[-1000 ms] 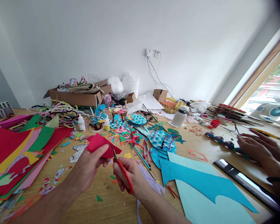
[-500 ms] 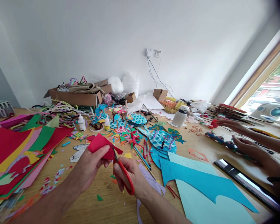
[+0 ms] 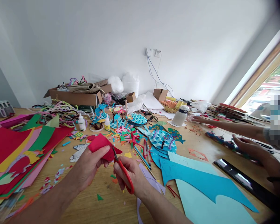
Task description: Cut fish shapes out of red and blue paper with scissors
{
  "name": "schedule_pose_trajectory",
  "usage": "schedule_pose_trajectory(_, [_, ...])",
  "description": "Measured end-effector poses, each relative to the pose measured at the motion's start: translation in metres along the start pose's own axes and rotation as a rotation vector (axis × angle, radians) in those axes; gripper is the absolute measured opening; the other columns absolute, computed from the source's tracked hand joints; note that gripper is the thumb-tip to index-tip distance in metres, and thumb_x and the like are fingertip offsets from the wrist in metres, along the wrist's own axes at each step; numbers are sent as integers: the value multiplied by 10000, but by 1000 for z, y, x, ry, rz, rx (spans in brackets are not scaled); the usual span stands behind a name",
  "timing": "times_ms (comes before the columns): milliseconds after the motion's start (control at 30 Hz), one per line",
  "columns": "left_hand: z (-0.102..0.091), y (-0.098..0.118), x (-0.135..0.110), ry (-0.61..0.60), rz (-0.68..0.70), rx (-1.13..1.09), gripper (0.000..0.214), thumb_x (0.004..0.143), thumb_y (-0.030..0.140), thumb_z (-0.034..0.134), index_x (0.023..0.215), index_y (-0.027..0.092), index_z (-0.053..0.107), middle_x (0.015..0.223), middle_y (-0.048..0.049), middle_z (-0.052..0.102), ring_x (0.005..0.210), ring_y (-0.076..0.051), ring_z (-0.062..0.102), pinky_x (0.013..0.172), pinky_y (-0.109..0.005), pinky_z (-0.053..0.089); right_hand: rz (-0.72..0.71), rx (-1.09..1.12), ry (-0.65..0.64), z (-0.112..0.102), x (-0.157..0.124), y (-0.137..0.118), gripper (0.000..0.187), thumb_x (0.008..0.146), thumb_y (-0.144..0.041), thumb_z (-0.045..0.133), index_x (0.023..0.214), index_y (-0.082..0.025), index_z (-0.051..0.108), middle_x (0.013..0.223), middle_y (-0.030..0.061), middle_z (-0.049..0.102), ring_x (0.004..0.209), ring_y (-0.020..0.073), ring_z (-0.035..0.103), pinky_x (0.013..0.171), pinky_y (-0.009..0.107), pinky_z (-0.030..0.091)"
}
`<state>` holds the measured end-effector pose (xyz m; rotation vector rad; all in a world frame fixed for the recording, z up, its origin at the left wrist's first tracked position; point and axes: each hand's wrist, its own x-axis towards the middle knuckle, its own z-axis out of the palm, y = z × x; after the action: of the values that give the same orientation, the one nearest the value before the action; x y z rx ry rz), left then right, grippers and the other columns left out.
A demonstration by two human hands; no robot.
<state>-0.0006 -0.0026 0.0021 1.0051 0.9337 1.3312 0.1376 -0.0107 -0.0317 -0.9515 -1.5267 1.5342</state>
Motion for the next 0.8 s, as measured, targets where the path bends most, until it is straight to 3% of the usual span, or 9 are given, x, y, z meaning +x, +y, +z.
schedule_pose_trajectory(367, [-1, 6, 0, -17, -7, 35, 178, 618, 271, 691, 569, 173, 551, 492, 47, 566, 470, -96, 470, 401, -196, 376, 42, 20, 31, 1, 0, -1, 397, 689, -501, 614, 563, -178, 422, 366, -91, 398, 283, 36, 352, 270, 137, 254])
schedule_pose_trajectory(600, [-2, 8, 0, -7, -5, 41, 165, 618, 265, 694, 622, 178, 554, 517, 51, 578, 467, -97, 480, 401, -197, 381, 40, 26, 17, 1, 1, -2, 445, 657, -566, 612, 546, -181, 416, 357, -95, 385, 271, 33, 339, 274, 146, 250])
schedule_pose_trajectory(800, [0, 8, 0, -2, 11, 29, 172, 630, 265, 696, 609, 177, 550, 521, 50, 567, 464, -94, 472, 397, -198, 383, -7, -65, -21, -1, -2, -4, 471, 736, -616, 512, 598, -170, 442, 388, -69, 435, 318, 36, 370, 346, 151, 284])
